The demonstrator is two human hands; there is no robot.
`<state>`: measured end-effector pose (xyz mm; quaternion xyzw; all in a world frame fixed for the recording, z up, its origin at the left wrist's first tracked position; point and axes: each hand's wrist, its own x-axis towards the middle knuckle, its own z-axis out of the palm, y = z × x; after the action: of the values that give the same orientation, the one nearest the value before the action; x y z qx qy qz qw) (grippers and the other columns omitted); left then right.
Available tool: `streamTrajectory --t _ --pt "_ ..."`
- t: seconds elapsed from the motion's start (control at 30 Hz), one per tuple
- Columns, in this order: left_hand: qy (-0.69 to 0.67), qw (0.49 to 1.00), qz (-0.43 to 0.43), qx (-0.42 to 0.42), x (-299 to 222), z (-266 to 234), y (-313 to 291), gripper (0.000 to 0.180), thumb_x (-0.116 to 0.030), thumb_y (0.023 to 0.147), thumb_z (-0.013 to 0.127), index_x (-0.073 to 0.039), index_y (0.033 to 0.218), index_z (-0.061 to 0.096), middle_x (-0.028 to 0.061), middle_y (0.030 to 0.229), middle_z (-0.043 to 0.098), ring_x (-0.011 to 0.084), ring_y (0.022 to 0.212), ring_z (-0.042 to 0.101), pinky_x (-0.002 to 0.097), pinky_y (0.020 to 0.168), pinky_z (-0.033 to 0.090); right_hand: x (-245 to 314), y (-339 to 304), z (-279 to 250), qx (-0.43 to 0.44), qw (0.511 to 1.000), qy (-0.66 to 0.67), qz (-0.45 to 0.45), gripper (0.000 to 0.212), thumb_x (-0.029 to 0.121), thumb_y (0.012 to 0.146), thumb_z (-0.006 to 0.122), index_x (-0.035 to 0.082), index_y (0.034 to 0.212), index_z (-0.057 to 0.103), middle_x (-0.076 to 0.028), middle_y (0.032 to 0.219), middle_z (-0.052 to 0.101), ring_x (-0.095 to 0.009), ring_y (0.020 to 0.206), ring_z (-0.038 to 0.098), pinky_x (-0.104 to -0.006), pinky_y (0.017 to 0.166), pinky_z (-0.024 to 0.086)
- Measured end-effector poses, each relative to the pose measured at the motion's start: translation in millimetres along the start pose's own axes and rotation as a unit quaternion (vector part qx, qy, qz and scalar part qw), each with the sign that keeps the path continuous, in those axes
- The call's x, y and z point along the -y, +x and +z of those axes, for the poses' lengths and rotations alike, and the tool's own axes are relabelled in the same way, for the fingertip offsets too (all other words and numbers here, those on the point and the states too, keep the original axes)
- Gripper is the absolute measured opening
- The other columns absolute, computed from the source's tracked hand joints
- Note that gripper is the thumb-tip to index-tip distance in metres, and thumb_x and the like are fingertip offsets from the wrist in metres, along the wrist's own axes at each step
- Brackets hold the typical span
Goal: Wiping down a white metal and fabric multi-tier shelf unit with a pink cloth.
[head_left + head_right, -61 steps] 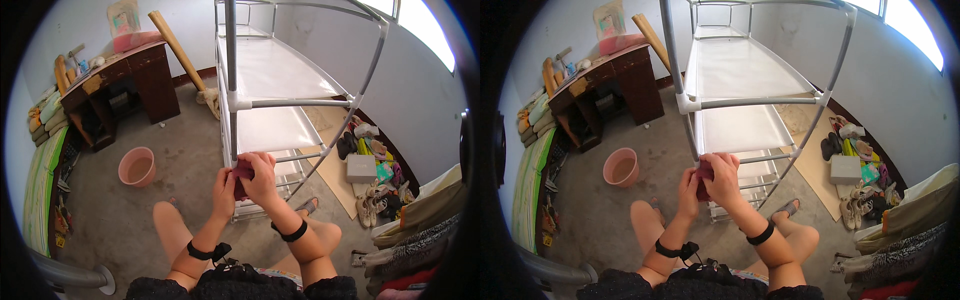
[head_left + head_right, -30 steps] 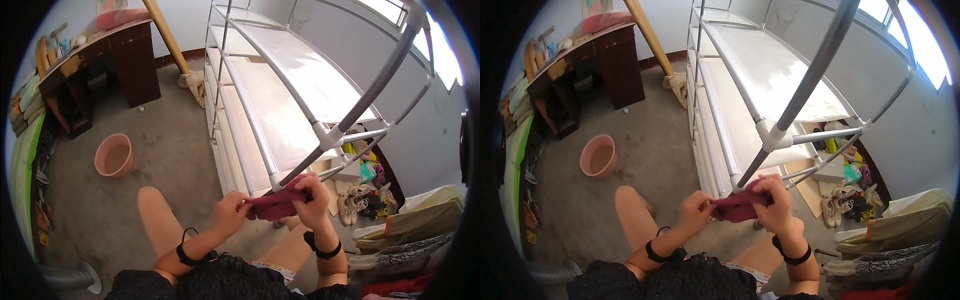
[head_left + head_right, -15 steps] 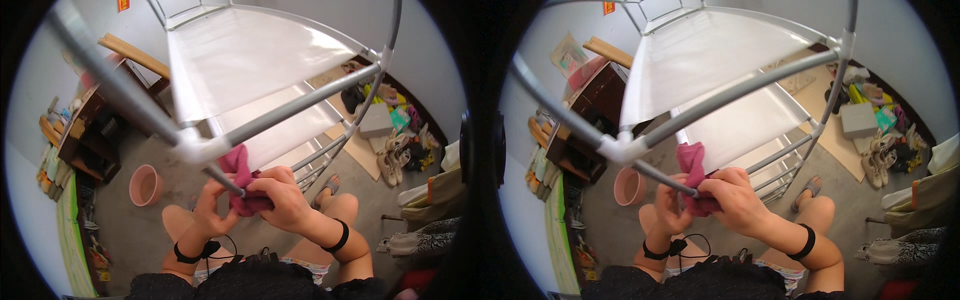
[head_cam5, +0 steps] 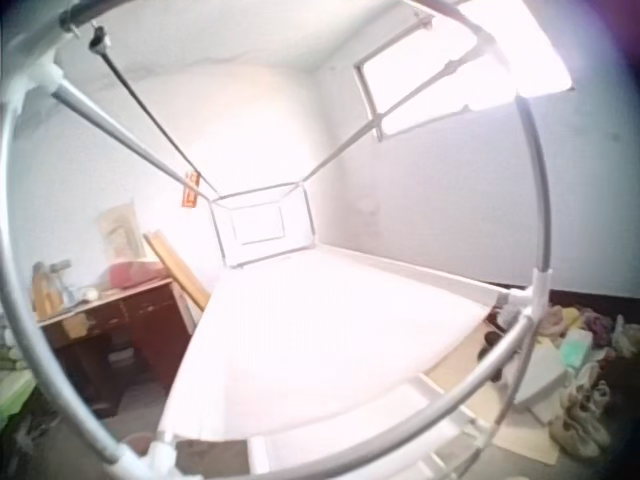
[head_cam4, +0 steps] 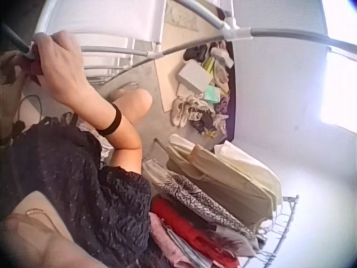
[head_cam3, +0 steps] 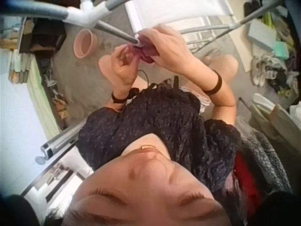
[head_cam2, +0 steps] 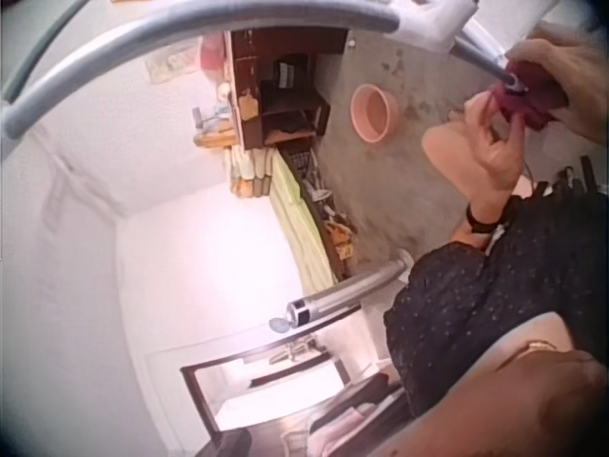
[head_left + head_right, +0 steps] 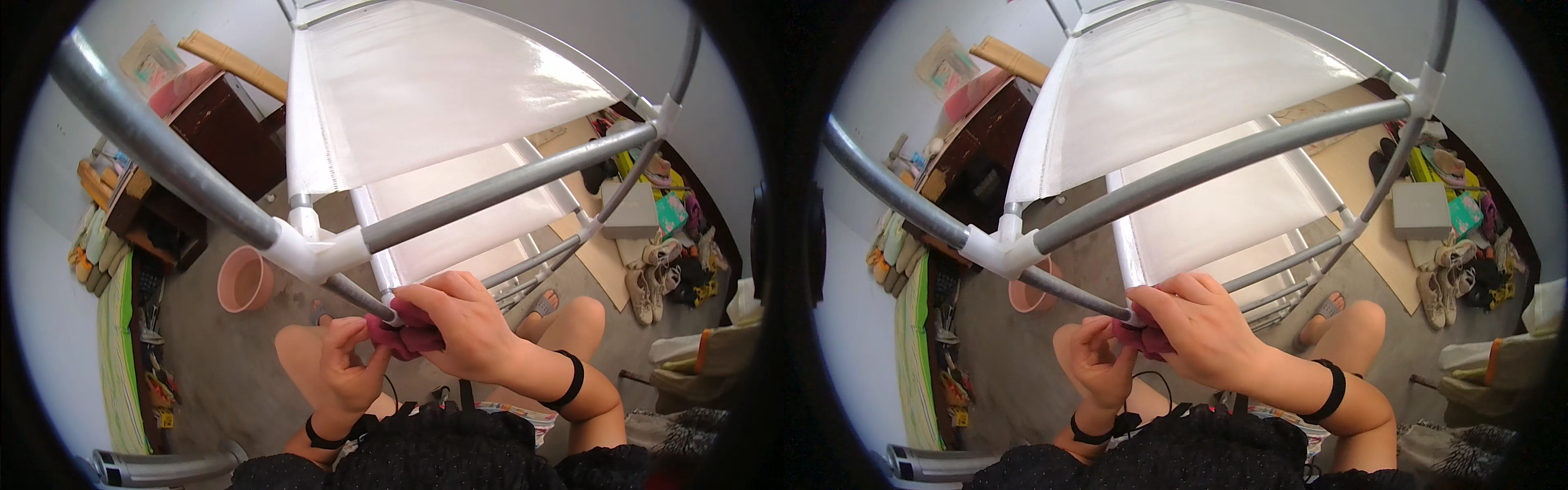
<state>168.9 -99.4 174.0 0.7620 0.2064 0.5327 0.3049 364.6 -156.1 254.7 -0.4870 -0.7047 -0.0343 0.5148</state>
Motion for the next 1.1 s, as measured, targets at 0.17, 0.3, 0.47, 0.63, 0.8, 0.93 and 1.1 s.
streamTrajectory --t 0.17,0.3,0.47,0.63,0.8,0.93,1.1 --pt "-0.033 0.99 -0.042 -0.132 0 25 -10 0.063 0.008 0.085 0.072 -0.003 0.136 0.038 0.0135 0.113 0.067 0.0207 0.109 0.062 0.0336 0.096 0.048 -12 11 0 0.123 0.99 0.054 -0.049 0.047 0.004 0.067 0.08 0.007 0.11 0.061 -0.004 0.087 0.064 -0.025 0.081 0.062 -0.0343 0.07 0.053" --pt "-0.02 0.989 -0.027 -0.142 -3 27 -12 0.064 0.008 0.086 0.07 -0.005 0.137 0.035 0.0154 0.119 0.064 0.0218 0.112 0.061 0.0349 0.099 0.047 -18 15 1 0.153 0.983 0.08 -0.07 0.037 0.01 0.077 0.069 0.002 0.112 0.058 -0.005 0.088 0.06 -0.024 0.08 0.056 -0.0336 0.07 0.049" --pt "-0.058 0.989 -0.036 -0.134 -2 21 -6 0.063 0.01 0.083 0.07 -0.005 0.135 0.037 0.0174 0.125 0.057 0.023 0.113 0.06 0.0371 0.1 0.048 -16 6 2 0.095 0.988 0.117 -0.022 0.048 0.003 0.077 0.067 -0.003 0.122 0.052 -0.011 0.091 0.057 -0.029 0.08 0.054 -0.0369 0.071 0.048" --pt "-0.012 0.994 -0.037 -0.106 -7 18 4 0.063 0.011 0.079 0.067 -0.004 0.133 0.038 0.0148 0.123 0.056 0.0219 0.114 0.058 0.0379 0.1 0.048 -13 11 4 0.08 0.988 0.133 0.018 0.049 0.002 0.078 0.066 -0.003 0.125 0.051 -0.012 0.093 0.06 -0.031 0.086 0.057 -0.0381 0.071 0.05" --pt "-0.102 0.978 -0.084 -0.158 -15 27 5 0.063 0.013 0.07 0.067 0.0 0.128 0.046 0.016 0.128 0.055 0.0268 0.119 0.057 0.0453 0.113 0.038 -14 13 2 0.158 0.982 0.097 0.046 0.035 0.007 0.081 0.064 0.002 0.114 0.055 -0.013 0.09 0.063 -0.034 0.085 0.064 -0.0414 0.066 0.051" --pt "-0.084 0.981 -0.104 -0.137 -18 24 10 0.063 0.013 0.07 0.067 0.0 0.128 0.045 0.0155 0.124 0.057 0.0236 0.112 0.059 0.0406 0.106 0.043 -22 14 9 0.178 0.981 0.076 0.024 0.057 0.012 0.073 0.082 0.006 0.125 0.06 -0.005 0.09 0.063 -0.027 0.073 0.06 -0.0378 0.063 0.05" --pt "-0.028 0.99 -0.096 -0.098 -12 9 3 0.057 0.011 0.077 0.066 0.0 0.129 0.046 0.0147 0.127 0.055 0.0235 0.114 0.058 0.0391 0.103 0.046 -20 33 2 0.254 0.953 0.167 0.015 0.024 0.001 0.079 0.063 0.002 0.103 0.057 -0.015 0.09 0.063 -0.035 0.082 0.064 -0.0407 0.066 0.052"
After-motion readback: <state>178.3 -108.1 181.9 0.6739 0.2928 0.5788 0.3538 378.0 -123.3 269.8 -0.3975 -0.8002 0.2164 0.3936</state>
